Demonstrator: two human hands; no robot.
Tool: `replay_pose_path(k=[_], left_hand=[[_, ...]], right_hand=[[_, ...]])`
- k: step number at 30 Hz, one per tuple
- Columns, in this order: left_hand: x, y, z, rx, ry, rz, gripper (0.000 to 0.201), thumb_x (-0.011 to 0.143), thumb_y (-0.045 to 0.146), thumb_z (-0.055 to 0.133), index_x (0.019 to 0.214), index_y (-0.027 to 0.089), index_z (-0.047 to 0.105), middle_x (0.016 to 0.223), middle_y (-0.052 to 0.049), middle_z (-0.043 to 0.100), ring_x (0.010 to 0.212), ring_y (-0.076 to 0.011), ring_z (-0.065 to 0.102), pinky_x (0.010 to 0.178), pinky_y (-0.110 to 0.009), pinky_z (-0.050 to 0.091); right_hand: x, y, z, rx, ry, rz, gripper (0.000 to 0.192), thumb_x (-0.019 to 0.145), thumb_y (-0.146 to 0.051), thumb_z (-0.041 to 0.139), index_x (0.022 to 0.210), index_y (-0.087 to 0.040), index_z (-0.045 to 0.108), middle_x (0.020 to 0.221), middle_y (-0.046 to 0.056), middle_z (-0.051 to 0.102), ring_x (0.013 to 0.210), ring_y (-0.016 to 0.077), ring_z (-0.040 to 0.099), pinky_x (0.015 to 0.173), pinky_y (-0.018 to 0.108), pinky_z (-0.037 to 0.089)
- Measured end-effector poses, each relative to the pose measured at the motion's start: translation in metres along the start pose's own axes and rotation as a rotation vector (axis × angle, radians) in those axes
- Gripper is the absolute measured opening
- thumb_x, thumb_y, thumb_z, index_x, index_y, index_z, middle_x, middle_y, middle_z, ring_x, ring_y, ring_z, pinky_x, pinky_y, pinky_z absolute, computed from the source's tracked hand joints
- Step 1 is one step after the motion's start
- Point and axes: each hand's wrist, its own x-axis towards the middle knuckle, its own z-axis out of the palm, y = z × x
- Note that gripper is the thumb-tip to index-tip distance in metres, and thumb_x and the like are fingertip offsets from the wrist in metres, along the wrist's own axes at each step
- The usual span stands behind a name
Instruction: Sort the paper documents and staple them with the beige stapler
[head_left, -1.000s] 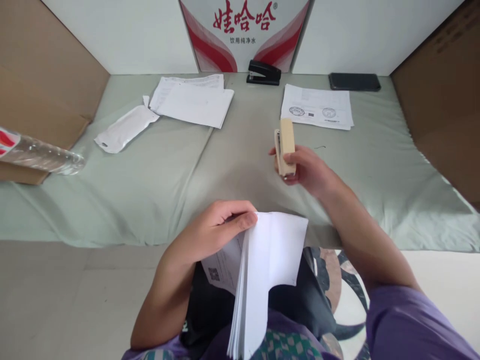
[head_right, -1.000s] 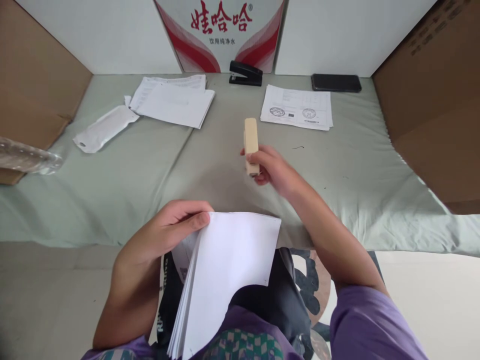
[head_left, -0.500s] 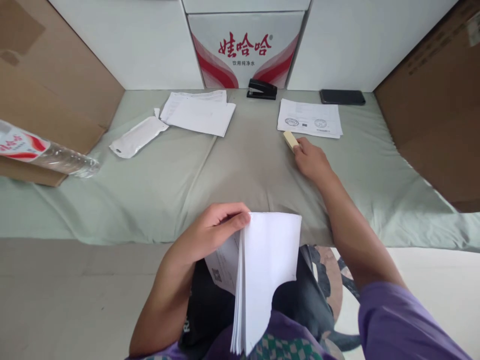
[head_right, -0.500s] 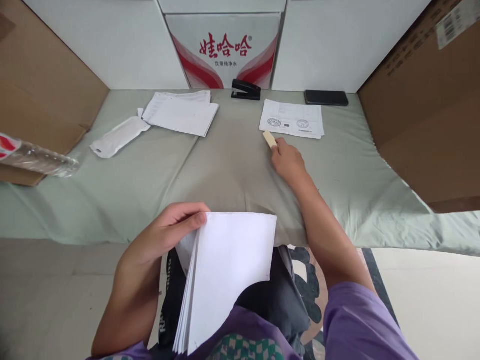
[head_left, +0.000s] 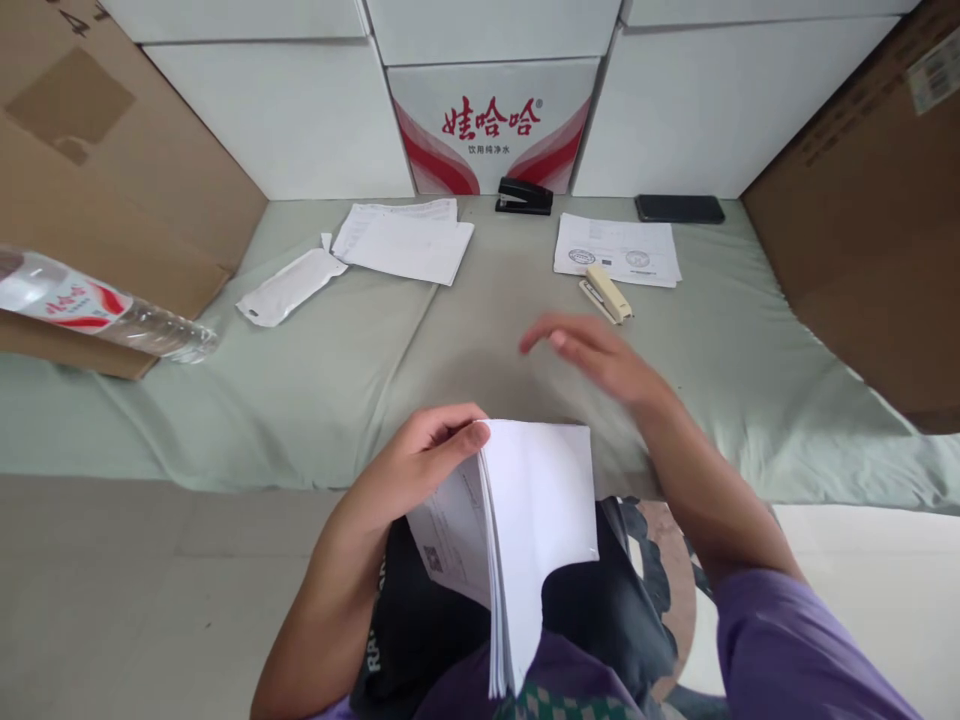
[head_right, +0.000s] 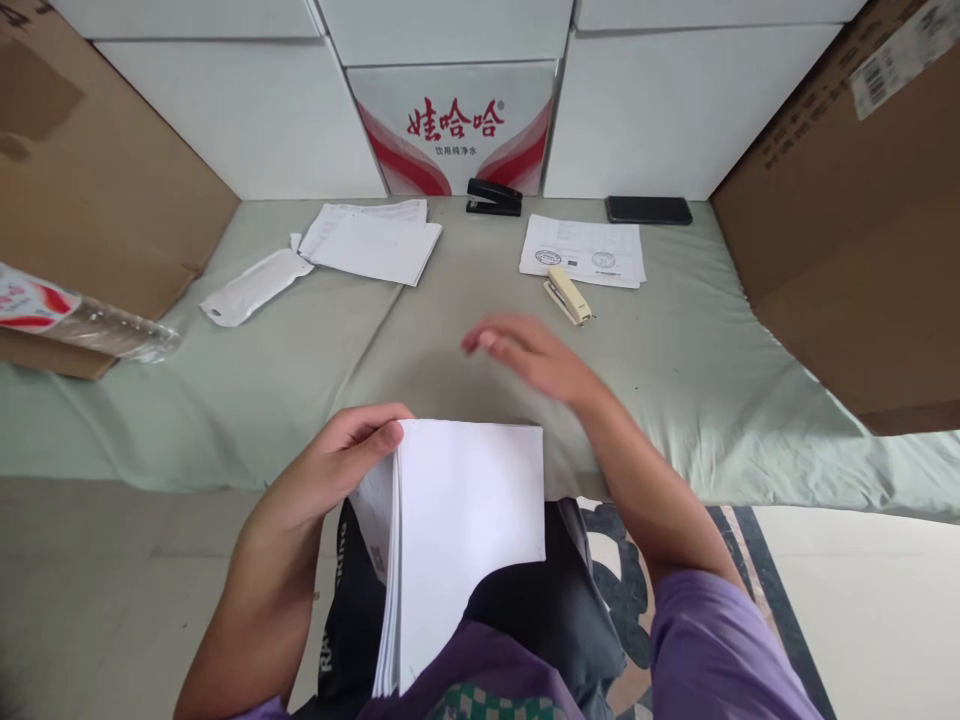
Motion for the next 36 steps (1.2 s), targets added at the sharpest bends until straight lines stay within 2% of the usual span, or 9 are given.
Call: replay_pose_path(k=[2,4,10,14,18,24,30,34,36], left_hand=[[0.001,-0.003,0.0,-0.011,0.043,0.013,0.042,0.094,0.056,0.057,0.079,0.017,0.061,0.07,0.002,0.046,0.065,-0.0105,0.04,0.058,-0.023,0.028],[0.003,-0.006,0.001,-0.026,0.09,0.016,0.045,0.091,0.06,0.059,0.08,0.017,0.062,0.069,0.003,0.044,0.062,-0.0101,0.037,0.055,-0.024,0.025],[0.006,-0.011,0.006,-0.1,0.148,0.077,0.054,0.082,0.069,0.065,0.072,0.016,0.06,0.061,0.003,0.04,0.056,-0.009,0.033,0.051,-0.024,0.022],[0.011,-0.015,0.011,-0.205,0.146,0.08,0.044,0.088,0.061,0.064,0.08,0.017,0.065,0.07,0.0,0.056,0.062,-0.0111,0.047,0.055,-0.023,0.034],[0.015,-0.015,0.014,-0.232,0.166,0.063,0.029,0.087,0.043,0.072,0.076,0.017,0.064,0.069,0.0,0.06,0.063,-0.0114,0.053,0.057,-0.022,0.038],[0.015,-0.001,0.013,-0.124,0.154,0.04,0.025,0.087,0.038,0.067,0.073,0.017,0.064,0.069,0.0,0.061,0.064,-0.0121,0.053,0.058,-0.022,0.039],[0.018,0.003,0.019,-0.023,0.299,0.06,0.024,0.086,0.036,0.059,0.069,0.019,0.061,0.064,0.002,0.052,0.061,-0.0117,0.045,0.053,-0.023,0.034],[0.014,0.01,0.023,0.114,0.392,0.067,0.029,0.088,0.037,0.057,0.065,0.019,0.055,0.06,0.002,0.042,0.057,-0.0112,0.037,0.05,-0.024,0.028],[0.011,0.017,0.027,0.187,0.377,0.06,0.03,0.09,0.037,0.056,0.066,0.019,0.054,0.06,0.002,0.041,0.056,-0.0108,0.036,0.049,-0.025,0.027]], right_hand=[[-0.004,-0.018,0.022,0.277,-0.308,-0.062,0.045,0.101,-0.055,0.042,0.091,-0.017,0.065,0.087,0.004,0.062,0.083,0.0163,0.057,0.08,0.03,0.046],[-0.009,-0.029,0.04,0.453,-0.404,-0.031,0.039,0.1,-0.051,0.049,0.083,-0.017,0.059,0.073,-0.002,0.053,0.069,0.0112,0.048,0.066,0.025,0.039],[-0.019,-0.034,0.063,0.757,-0.296,0.07,0.03,0.096,-0.044,0.06,0.084,-0.017,0.054,0.069,-0.006,0.043,0.061,0.0075,0.037,0.056,0.022,0.029],[-0.021,-0.029,0.067,0.931,-0.223,0.116,0.033,0.096,-0.048,0.061,0.082,-0.018,0.054,0.067,-0.006,0.043,0.056,0.0063,0.034,0.051,0.021,0.026],[-0.021,-0.026,0.069,1.025,-0.239,0.158,0.035,0.094,-0.051,0.063,0.082,-0.018,0.054,0.067,-0.006,0.047,0.054,0.0059,0.038,0.049,0.019,0.028],[-0.022,-0.021,0.073,1.138,-0.294,0.215,0.04,0.089,-0.055,0.065,0.079,-0.019,0.052,0.063,-0.007,0.046,0.049,0.006,0.036,0.045,0.019,0.027],[-0.019,-0.022,0.072,0.908,-0.206,0.133,0.037,0.093,-0.057,0.058,0.086,-0.021,0.053,0.073,-0.004,0.049,0.061,0.0094,0.042,0.056,0.022,0.036],[-0.018,-0.04,0.04,0.423,0.11,-0.056,0.034,0.092,-0.054,0.061,0.097,-0.021,0.059,0.097,0.005,0.059,0.091,0.0172,0.051,0.08,0.03,0.042],[-0.02,-0.051,0.023,0.293,0.048,-0.036,0.038,0.096,-0.056,0.053,0.086,-0.02,0.059,0.086,0.004,0.059,0.082,0.0167,0.05,0.075,0.03,0.039]])
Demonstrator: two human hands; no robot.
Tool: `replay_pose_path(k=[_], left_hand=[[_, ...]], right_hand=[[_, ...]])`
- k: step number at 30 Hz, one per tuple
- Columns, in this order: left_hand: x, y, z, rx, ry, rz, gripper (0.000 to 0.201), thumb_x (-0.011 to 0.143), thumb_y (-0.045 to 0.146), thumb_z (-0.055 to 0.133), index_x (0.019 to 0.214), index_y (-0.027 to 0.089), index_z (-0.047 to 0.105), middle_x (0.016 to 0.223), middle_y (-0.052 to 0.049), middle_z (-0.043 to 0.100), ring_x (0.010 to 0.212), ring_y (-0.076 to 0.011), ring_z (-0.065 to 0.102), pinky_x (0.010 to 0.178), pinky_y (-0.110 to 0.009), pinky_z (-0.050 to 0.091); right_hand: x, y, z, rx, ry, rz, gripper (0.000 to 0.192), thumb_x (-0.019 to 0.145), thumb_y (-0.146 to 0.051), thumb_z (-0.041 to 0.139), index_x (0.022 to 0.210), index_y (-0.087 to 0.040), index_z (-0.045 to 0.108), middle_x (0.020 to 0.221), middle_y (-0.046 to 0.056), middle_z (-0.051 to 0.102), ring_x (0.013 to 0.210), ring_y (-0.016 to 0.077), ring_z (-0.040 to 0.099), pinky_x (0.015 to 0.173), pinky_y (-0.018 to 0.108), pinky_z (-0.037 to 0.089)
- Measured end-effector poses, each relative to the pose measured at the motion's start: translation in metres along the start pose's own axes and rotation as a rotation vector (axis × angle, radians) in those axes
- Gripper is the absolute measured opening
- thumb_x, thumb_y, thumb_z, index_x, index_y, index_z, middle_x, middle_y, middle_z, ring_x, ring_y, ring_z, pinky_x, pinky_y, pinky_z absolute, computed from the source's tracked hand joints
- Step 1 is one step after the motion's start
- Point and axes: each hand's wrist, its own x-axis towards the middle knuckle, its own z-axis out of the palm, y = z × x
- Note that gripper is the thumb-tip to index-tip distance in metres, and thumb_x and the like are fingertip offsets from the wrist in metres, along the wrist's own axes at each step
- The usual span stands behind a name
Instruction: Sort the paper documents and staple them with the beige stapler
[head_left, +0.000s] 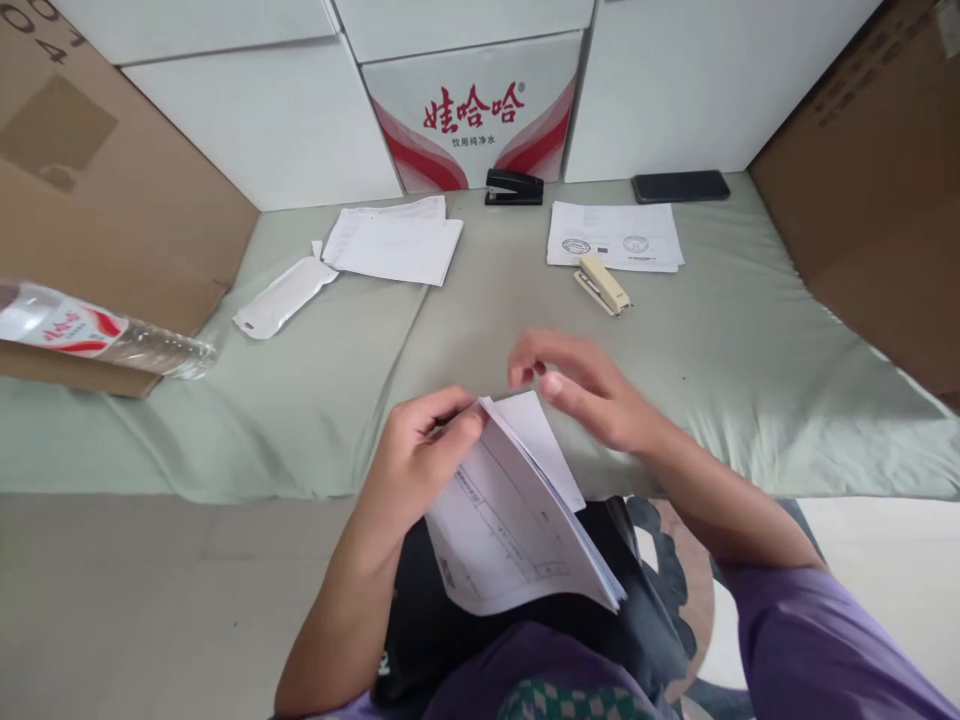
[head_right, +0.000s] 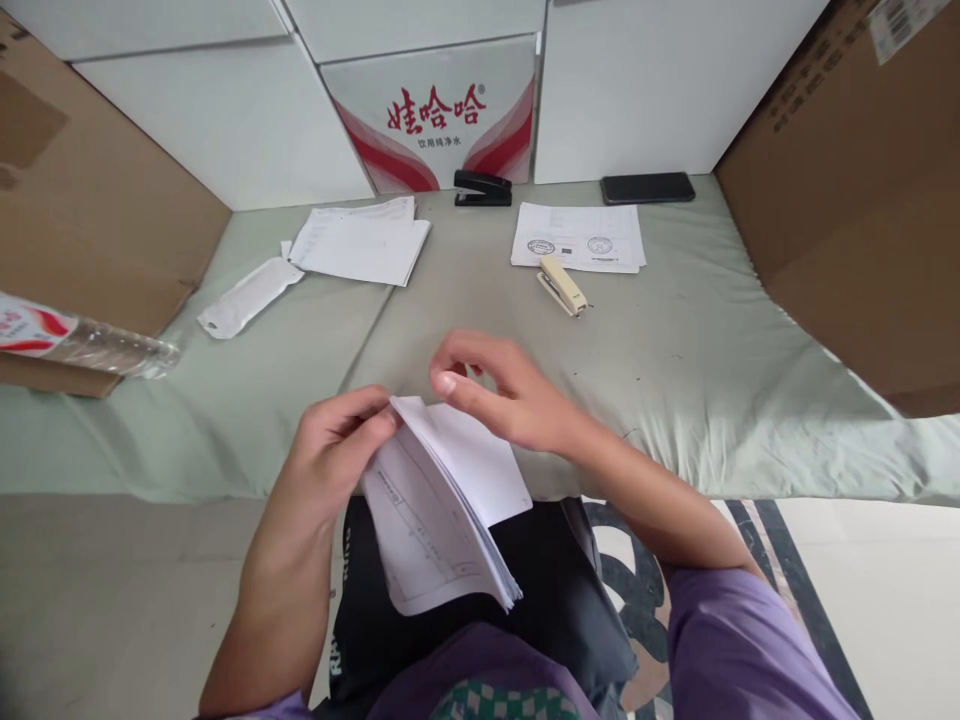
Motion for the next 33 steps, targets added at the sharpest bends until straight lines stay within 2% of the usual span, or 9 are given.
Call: replay_pose_path(k=[4,7,11,16,19,27,30,33], left_hand=[[-0.002,0.014,0.005,0.169,-0.05,0.044,0.028,0.09,0.03,0.055,0.065,0.018,0.049,0.061,0.003,0.036,0.058,-0.0096,0.034,0.051,-0.024,0.026],[0.001,0.018,0.01,0.256,-0.028,0.073,0.032,0.09,0.026,0.054,0.063,0.018,0.039,0.061,0.004,0.029,0.058,-0.009,0.03,0.052,-0.025,0.024],[0.006,0.014,0.013,0.261,-0.028,0.066,0.033,0.089,0.026,0.054,0.063,0.019,0.035,0.061,0.003,0.028,0.058,-0.0095,0.029,0.051,-0.025,0.023],[0.009,0.007,0.013,0.1,-0.052,-0.049,0.028,0.089,0.033,0.055,0.066,0.019,0.048,0.061,0.003,0.034,0.056,-0.0101,0.03,0.048,-0.025,0.022],[0.011,0.003,0.015,0.04,-0.017,-0.07,0.027,0.089,0.036,0.056,0.067,0.019,0.052,0.06,0.003,0.034,0.055,-0.0099,0.031,0.047,-0.025,0.021],[0.006,0.005,0.02,0.201,0.11,0.015,0.03,0.086,0.029,0.056,0.062,0.02,0.042,0.057,0.003,0.028,0.055,-0.01,0.026,0.047,-0.026,0.019],[0.003,0.008,0.021,0.225,0.139,0.031,0.031,0.087,0.029,0.056,0.061,0.019,0.042,0.057,0.003,0.029,0.056,-0.0102,0.028,0.048,-0.026,0.021],[0.003,0.009,0.022,0.093,0.094,-0.009,0.028,0.088,0.031,0.056,0.063,0.02,0.048,0.057,0.003,0.033,0.055,-0.0102,0.031,0.047,-0.026,0.023]], right_hand=[[-0.005,-0.017,-0.008,-0.176,-0.205,0.105,0.039,0.097,-0.045,0.052,0.069,-0.018,0.053,0.061,-0.002,0.047,0.06,0.011,0.038,0.06,0.028,0.027],[-0.009,-0.02,-0.002,-0.277,-0.19,0.079,0.036,0.098,-0.034,0.049,0.066,-0.019,0.046,0.059,-0.003,0.042,0.057,0.0097,0.033,0.059,0.029,0.022],[-0.012,-0.017,0.006,-0.357,-0.142,0.056,0.032,0.097,-0.028,0.049,0.067,-0.02,0.041,0.061,-0.003,0.042,0.056,0.0092,0.031,0.058,0.03,0.02],[-0.01,-0.005,0.011,-0.189,-0.106,0.102,0.033,0.097,-0.025,0.045,0.066,-0.021,0.034,0.057,-0.005,0.037,0.054,0.0083,0.032,0.056,0.028,0.021],[-0.008,0.001,0.015,-0.111,-0.078,0.134,0.034,0.097,-0.026,0.044,0.065,-0.021,0.033,0.057,-0.006,0.034,0.054,0.0078,0.033,0.055,0.028,0.021],[-0.006,0.004,0.025,-0.106,0.009,0.139,0.036,0.091,-0.024,0.05,0.062,-0.021,0.03,0.055,-0.006,0.03,0.054,0.0077,0.029,0.054,0.028,0.02],[-0.007,0.003,0.023,0.056,-0.032,0.216,0.035,0.093,-0.029,0.05,0.063,-0.02,0.034,0.057,-0.006,0.032,0.055,0.0082,0.03,0.053,0.026,0.022],[-0.008,0.003,0.022,0.302,-0.064,0.322,0.037,0.095,-0.038,0.051,0.065,-0.02,0.04,0.06,-0.005,0.036,0.056,0.009,0.033,0.052,0.026,0.026]])
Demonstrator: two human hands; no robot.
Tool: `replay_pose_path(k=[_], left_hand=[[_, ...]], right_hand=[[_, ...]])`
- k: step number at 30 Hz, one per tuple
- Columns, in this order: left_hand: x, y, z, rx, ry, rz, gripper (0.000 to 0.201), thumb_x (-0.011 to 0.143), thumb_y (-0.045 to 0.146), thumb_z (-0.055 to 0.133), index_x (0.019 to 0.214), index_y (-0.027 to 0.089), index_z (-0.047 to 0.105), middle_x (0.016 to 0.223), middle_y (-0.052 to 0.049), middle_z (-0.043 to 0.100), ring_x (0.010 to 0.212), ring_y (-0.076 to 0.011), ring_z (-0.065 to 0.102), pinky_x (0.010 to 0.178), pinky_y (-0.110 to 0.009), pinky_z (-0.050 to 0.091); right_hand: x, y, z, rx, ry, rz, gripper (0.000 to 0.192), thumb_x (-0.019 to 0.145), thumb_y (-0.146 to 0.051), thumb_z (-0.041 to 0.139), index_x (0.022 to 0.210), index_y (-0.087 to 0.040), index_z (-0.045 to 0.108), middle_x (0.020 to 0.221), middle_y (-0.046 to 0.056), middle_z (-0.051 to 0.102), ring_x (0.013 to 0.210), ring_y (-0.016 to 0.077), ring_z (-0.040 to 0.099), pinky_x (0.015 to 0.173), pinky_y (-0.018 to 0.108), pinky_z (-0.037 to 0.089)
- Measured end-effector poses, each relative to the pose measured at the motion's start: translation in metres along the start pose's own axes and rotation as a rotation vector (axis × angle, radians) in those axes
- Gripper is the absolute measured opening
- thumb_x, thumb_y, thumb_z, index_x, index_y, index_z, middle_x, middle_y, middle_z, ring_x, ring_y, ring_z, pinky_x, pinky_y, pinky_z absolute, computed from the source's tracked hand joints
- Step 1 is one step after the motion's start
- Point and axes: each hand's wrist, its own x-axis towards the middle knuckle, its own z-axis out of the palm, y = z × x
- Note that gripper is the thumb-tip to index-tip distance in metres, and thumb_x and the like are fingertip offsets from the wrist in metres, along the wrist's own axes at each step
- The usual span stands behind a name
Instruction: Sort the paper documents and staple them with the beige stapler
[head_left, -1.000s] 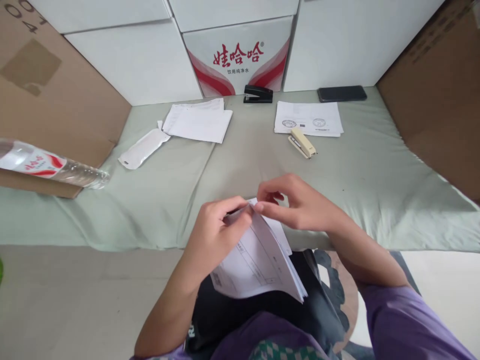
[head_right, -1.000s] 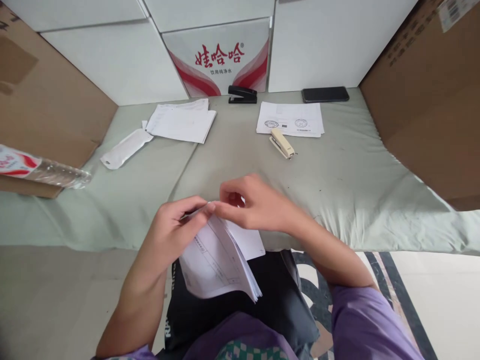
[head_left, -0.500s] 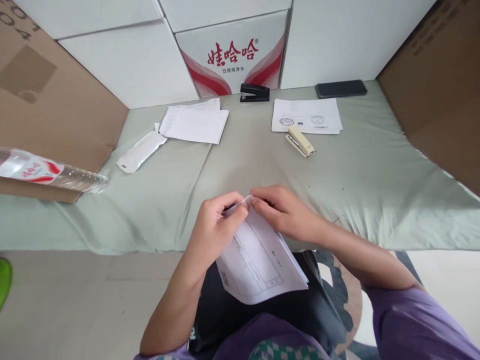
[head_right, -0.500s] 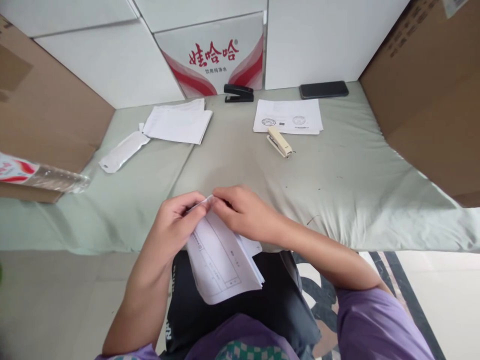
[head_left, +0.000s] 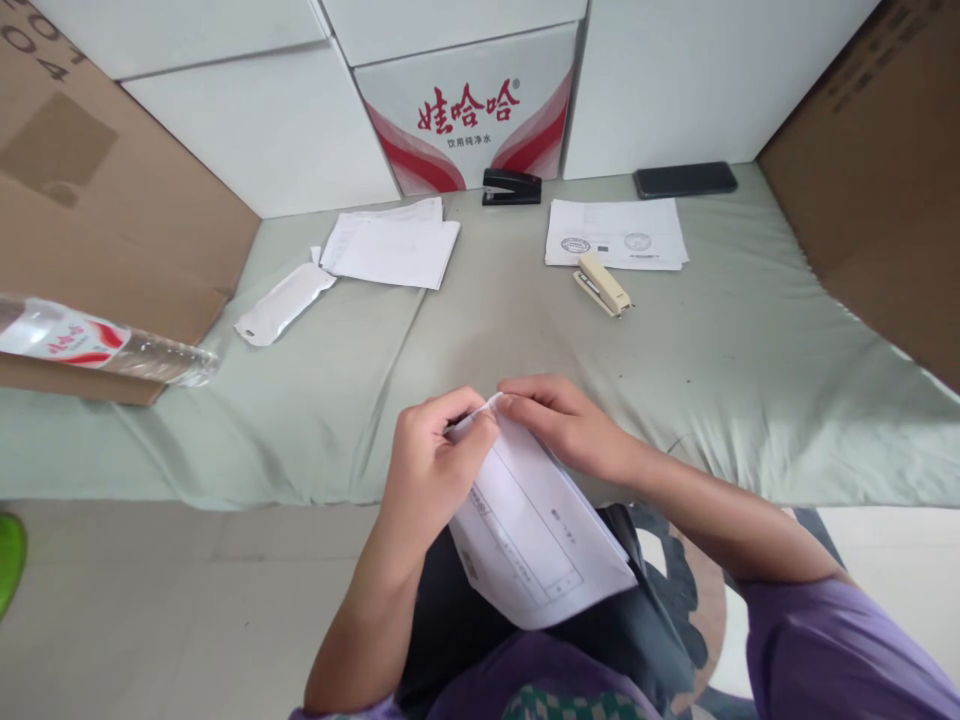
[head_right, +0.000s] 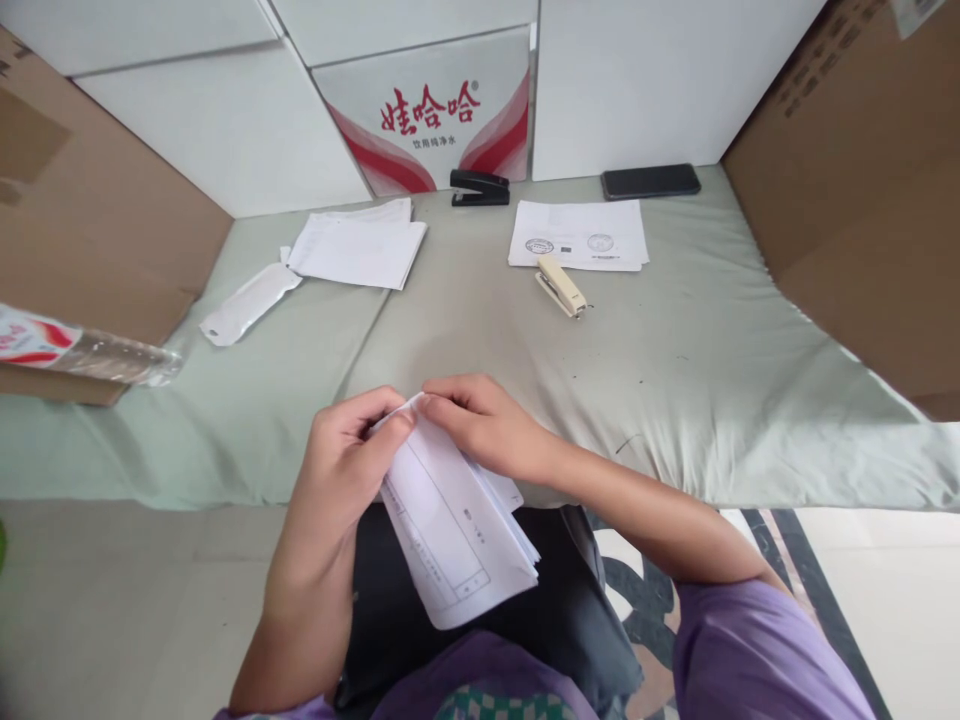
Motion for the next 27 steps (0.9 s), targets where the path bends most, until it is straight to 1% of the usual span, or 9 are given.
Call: replay_pose_path(k=[2,5,9,12,15,18,20,23,27], left_hand=[[0.001,-0.001,0.0,-0.102,-0.024,-0.027,0.031,0.089,0.034,0.055,0.063,0.02,0.046,0.057,0.003,0.033,0.053,-0.0101,0.031,0.046,-0.026,0.023],[0.004,-0.003,0.0,-0.181,-0.056,-0.048,0.033,0.089,0.039,0.056,0.064,0.02,0.046,0.057,0.003,0.033,0.053,-0.0102,0.03,0.046,-0.026,0.024],[0.003,-0.004,-0.003,-0.215,-0.061,-0.008,0.034,0.09,0.04,0.058,0.065,0.02,0.049,0.058,0.004,0.033,0.054,-0.01,0.03,0.048,-0.026,0.025],[0.001,-0.004,-0.007,-0.199,-0.1,0.003,0.033,0.092,0.041,0.059,0.068,0.019,0.052,0.06,0.004,0.036,0.056,-0.0099,0.032,0.05,-0.025,0.026],[-0.001,-0.001,-0.013,-0.172,-0.18,-0.011,0.033,0.093,0.043,0.058,0.072,0.018,0.056,0.063,0.003,0.042,0.059,-0.0103,0.037,0.052,-0.024,0.029],[-0.003,0.001,-0.016,-0.175,-0.253,-0.024,0.034,0.094,0.044,0.058,0.072,0.018,0.057,0.067,0.001,0.049,0.063,-0.0111,0.043,0.053,-0.024,0.032],[-0.005,0.002,-0.017,-0.192,-0.283,-0.021,0.034,0.093,0.043,0.058,0.071,0.017,0.057,0.068,0.001,0.052,0.063,-0.0111,0.044,0.054,-0.023,0.033],[-0.007,0.002,-0.016,-0.217,-0.287,-0.024,0.034,0.093,0.043,0.059,0.071,0.017,0.057,0.067,0.001,0.05,0.062,-0.0108,0.043,0.053,-0.023,0.032],[-0.013,0.01,-0.01,-0.263,-0.243,-0.065,0.033,0.09,0.043,0.061,0.069,0.018,0.057,0.063,0.002,0.045,0.059,-0.0105,0.039,0.051,-0.024,0.029]], right_hand=[[-0.001,0.002,0.0,0.119,-0.02,0.016,0.038,0.095,-0.044,0.052,0.067,-0.021,0.042,0.061,-0.005,0.037,0.056,0.0094,0.034,0.051,0.025,0.027],[0.0,0.006,-0.003,0.17,-0.039,-0.026,0.039,0.096,-0.049,0.052,0.07,-0.021,0.044,0.064,-0.005,0.038,0.058,0.01,0.033,0.054,0.025,0.03],[0.004,0.01,-0.008,0.124,-0.029,-0.182,0.032,0.098,-0.051,0.051,0.086,-0.021,0.051,0.084,-0.001,0.051,0.077,0.0134,0.046,0.072,0.027,0.041],[0.006,0.015,-0.006,0.074,-0.058,-0.239,0.031,0.1,-0.052,0.047,0.101,-0.022,0.053,0.101,0.003,0.056,0.091,0.0155,0.051,0.084,0.03,0.043],[0.007,0.023,-0.002,0.058,-0.097,-0.237,0.033,0.102,-0.051,0.045,0.09,-0.02,0.052,0.086,0.0,0.052,0.078,0.013,0.047,0.073,0.026,0.04],[0.008,0.03,-0.002,0.121,-0.149,-0.262,0.04,0.1,-0.048,0.05,0.073,-0.02,0.046,0.069,-0.004,0.039,0.063,0.01,0.036,0.059,0.024,0.031],[0.008,0.03,-0.004,0.207,-0.213,-0.241,0.042,0.098,-0.047,0.054,0.069,-0.019,0.045,0.064,-0.006,0.034,0.057,0.0084,0.03,0.053,0.024,0.025],[0.006,0.026,-0.007,0.298,-0.274,-0.168,0.042,0.095,-0.047,0.06,0.067,-0.018,0.047,0.061,-0.007,0.033,0.052,0.0067,0.027,0.048,0.023,0.021],[0.004,0.022,-0.007,0.342,-0.258,-0.138,0.041,0.093,-0.046,0.064,0.067,-0.017,0.049,0.06,-0.007,0.037,0.052,0.0059,0.03,0.047,0.022,0.021]])
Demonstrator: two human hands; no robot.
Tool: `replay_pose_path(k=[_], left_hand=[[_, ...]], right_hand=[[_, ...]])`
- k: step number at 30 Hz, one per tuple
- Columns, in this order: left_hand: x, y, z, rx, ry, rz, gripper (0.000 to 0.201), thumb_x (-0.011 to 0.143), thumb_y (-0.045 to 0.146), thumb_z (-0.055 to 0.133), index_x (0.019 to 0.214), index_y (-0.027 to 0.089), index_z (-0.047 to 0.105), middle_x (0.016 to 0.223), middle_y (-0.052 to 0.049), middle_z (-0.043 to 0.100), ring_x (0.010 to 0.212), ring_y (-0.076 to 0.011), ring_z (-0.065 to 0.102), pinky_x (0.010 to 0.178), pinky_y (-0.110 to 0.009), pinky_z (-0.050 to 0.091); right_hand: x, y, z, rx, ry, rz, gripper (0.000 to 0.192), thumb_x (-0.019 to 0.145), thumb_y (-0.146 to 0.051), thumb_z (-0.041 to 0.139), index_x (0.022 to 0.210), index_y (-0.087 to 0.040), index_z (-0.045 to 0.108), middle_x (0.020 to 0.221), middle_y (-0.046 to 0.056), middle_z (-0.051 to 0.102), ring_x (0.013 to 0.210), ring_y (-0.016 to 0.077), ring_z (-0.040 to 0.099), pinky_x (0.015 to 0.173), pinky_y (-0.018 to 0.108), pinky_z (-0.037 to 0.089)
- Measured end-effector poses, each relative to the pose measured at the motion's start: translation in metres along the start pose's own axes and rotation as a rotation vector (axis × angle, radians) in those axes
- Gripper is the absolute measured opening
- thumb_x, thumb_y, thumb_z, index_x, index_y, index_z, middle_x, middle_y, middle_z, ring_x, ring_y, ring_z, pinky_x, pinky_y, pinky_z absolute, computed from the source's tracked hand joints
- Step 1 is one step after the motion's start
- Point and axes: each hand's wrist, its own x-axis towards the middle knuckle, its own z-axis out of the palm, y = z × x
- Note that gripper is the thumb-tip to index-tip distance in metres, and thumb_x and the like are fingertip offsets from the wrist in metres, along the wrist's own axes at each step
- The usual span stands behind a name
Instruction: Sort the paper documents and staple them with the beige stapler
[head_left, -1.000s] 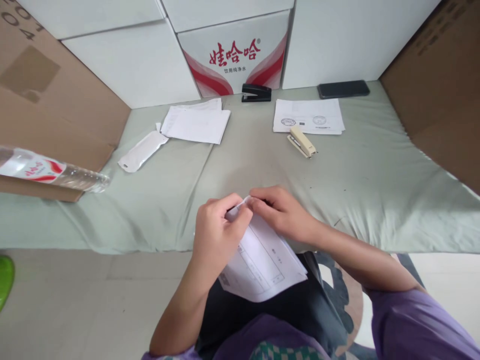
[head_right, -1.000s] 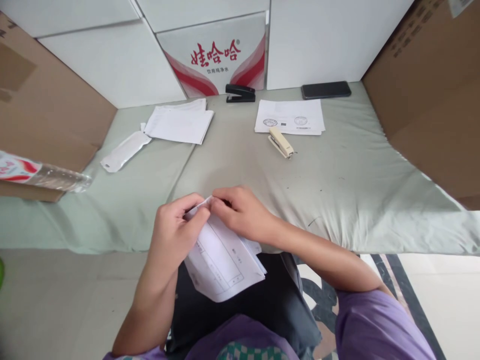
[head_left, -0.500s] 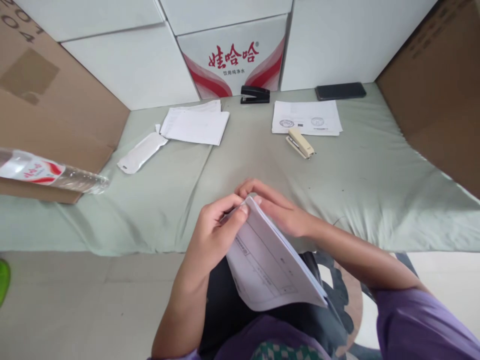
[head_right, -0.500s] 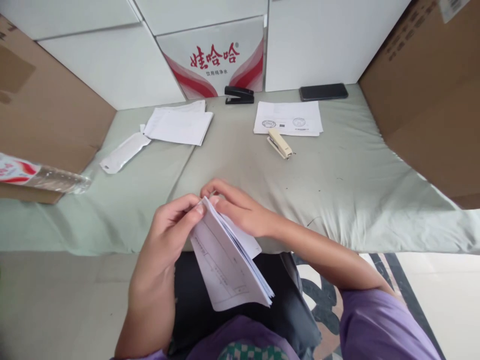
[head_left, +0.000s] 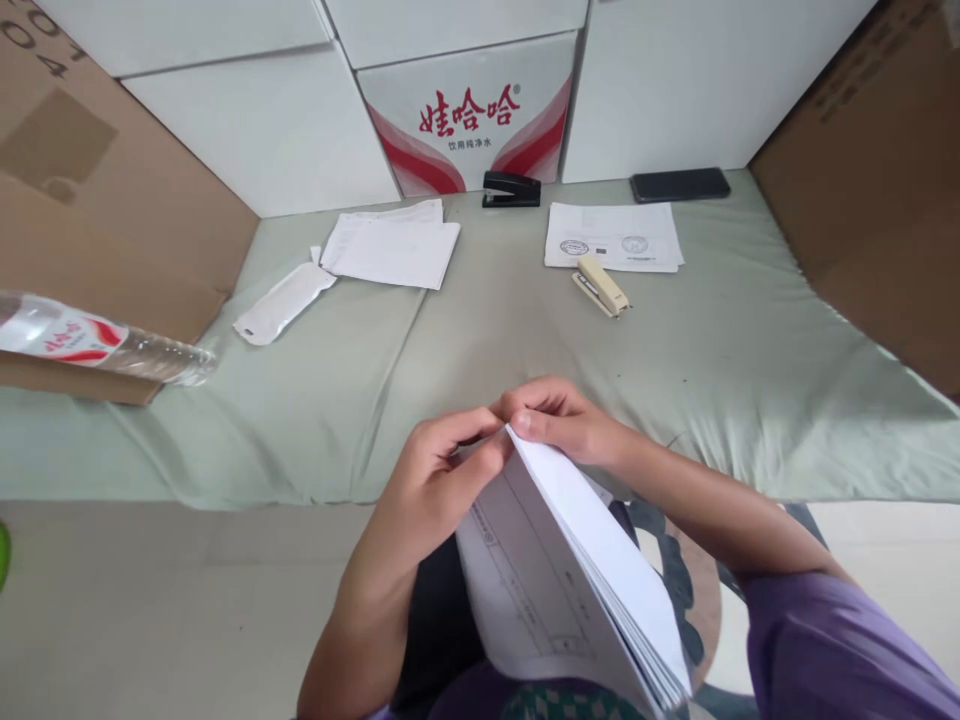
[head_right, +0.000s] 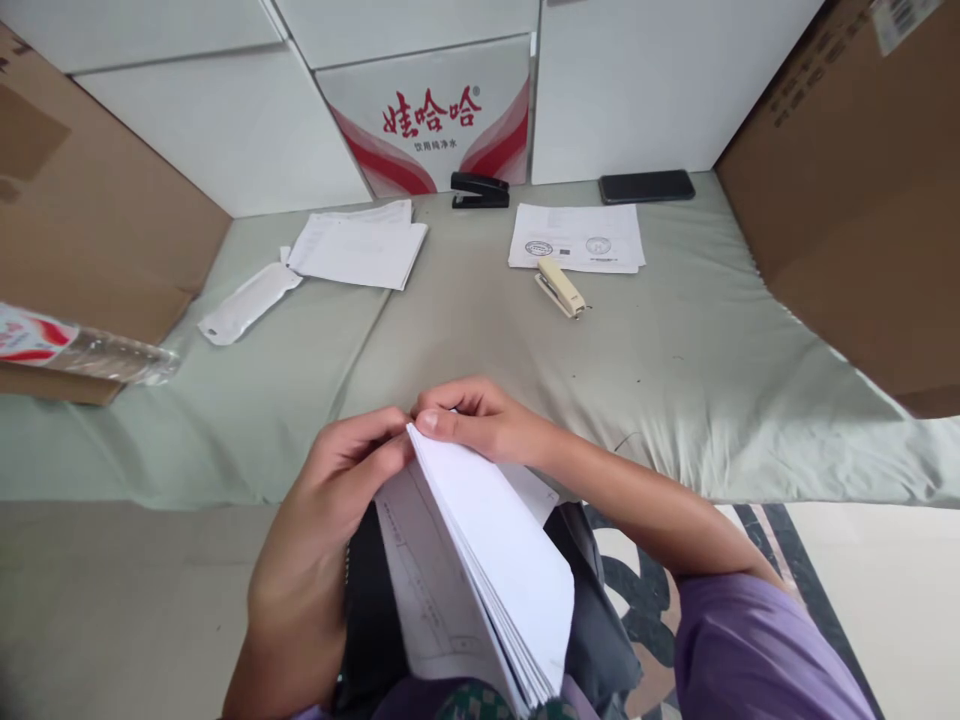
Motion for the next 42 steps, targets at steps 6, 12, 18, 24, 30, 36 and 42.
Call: replay_pose_path(k=[6,12,18,24,30,36,42], left_hand=[[-0.011,0.009,0.017,-0.149,0.195,-0.079,0.025,0.086,0.033,0.06,0.067,0.018,0.056,0.061,0.002,0.044,0.057,-0.0094,0.038,0.049,-0.022,0.028],[-0.009,0.009,-0.001,-0.149,0.021,-0.149,0.024,0.08,0.035,0.068,0.065,0.017,0.063,0.06,0.001,0.05,0.056,-0.0099,0.043,0.049,-0.022,0.031],[0.0,-0.005,-0.024,-0.177,-0.019,-0.239,0.015,0.071,0.032,0.072,0.065,0.019,0.068,0.059,0.0,0.056,0.051,-0.0117,0.047,0.046,-0.024,0.034],[0.02,-0.035,-0.048,-0.269,-0.026,-0.225,0.022,0.065,0.039,0.076,0.061,0.019,0.068,0.057,-0.003,0.057,0.052,-0.0147,0.052,0.047,-0.025,0.039],[0.01,-0.037,-0.075,-0.344,0.375,-0.014,0.029,0.057,0.041,0.085,0.062,0.017,0.069,0.057,-0.002,0.062,0.054,-0.015,0.058,0.055,-0.027,0.05],[-0.015,0.002,-0.119,-0.513,0.848,0.366,0.011,0.09,0.029,0.064,0.085,0.02,0.069,0.096,0.001,0.078,0.108,-0.0157,0.069,0.093,-0.033,0.054],[0.008,-0.011,-0.16,-0.726,0.913,0.235,0.023,0.098,0.025,0.045,0.094,0.016,0.066,0.091,-0.002,0.078,0.123,-0.0168,0.065,0.105,-0.034,0.052]], right_hand=[[0.002,0.004,0.003,0.115,-0.047,-0.034,0.038,0.093,-0.043,0.065,0.069,-0.016,0.052,0.062,-0.006,0.041,0.052,0.0054,0.032,0.048,0.021,0.023],[0.001,0.011,0.007,0.165,-0.046,0.017,0.045,0.089,-0.05,0.068,0.066,-0.017,0.049,0.06,-0.007,0.04,0.051,0.0056,0.031,0.048,0.023,0.021],[0.007,-0.001,-0.003,0.199,0.115,-0.162,0.053,0.089,-0.059,0.063,0.061,-0.022,0.038,0.055,-0.005,0.034,0.052,0.0103,0.031,0.054,0.028,0.03],[0.014,-0.02,-0.031,0.109,0.276,-0.305,0.054,0.09,-0.057,0.063,0.062,-0.023,0.032,0.057,-0.005,0.026,0.052,0.0116,0.025,0.057,0.03,0.032],[0.026,-0.014,-0.055,0.069,0.414,-0.278,0.058,0.091,-0.066,0.057,0.063,-0.023,0.03,0.059,-0.006,0.023,0.052,0.0109,0.025,0.055,0.029,0.03],[0.034,-0.012,-0.073,0.099,0.411,-0.341,0.058,0.089,-0.064,0.062,0.062,-0.022,0.031,0.057,-0.007,0.024,0.05,0.0093,0.024,0.052,0.026,0.028],[0.037,-0.007,-0.086,0.14,0.447,-0.325,0.057,0.091,-0.063,0.059,0.063,-0.022,0.033,0.056,-0.007,0.024,0.049,0.0096,0.023,0.051,0.026,0.027]])
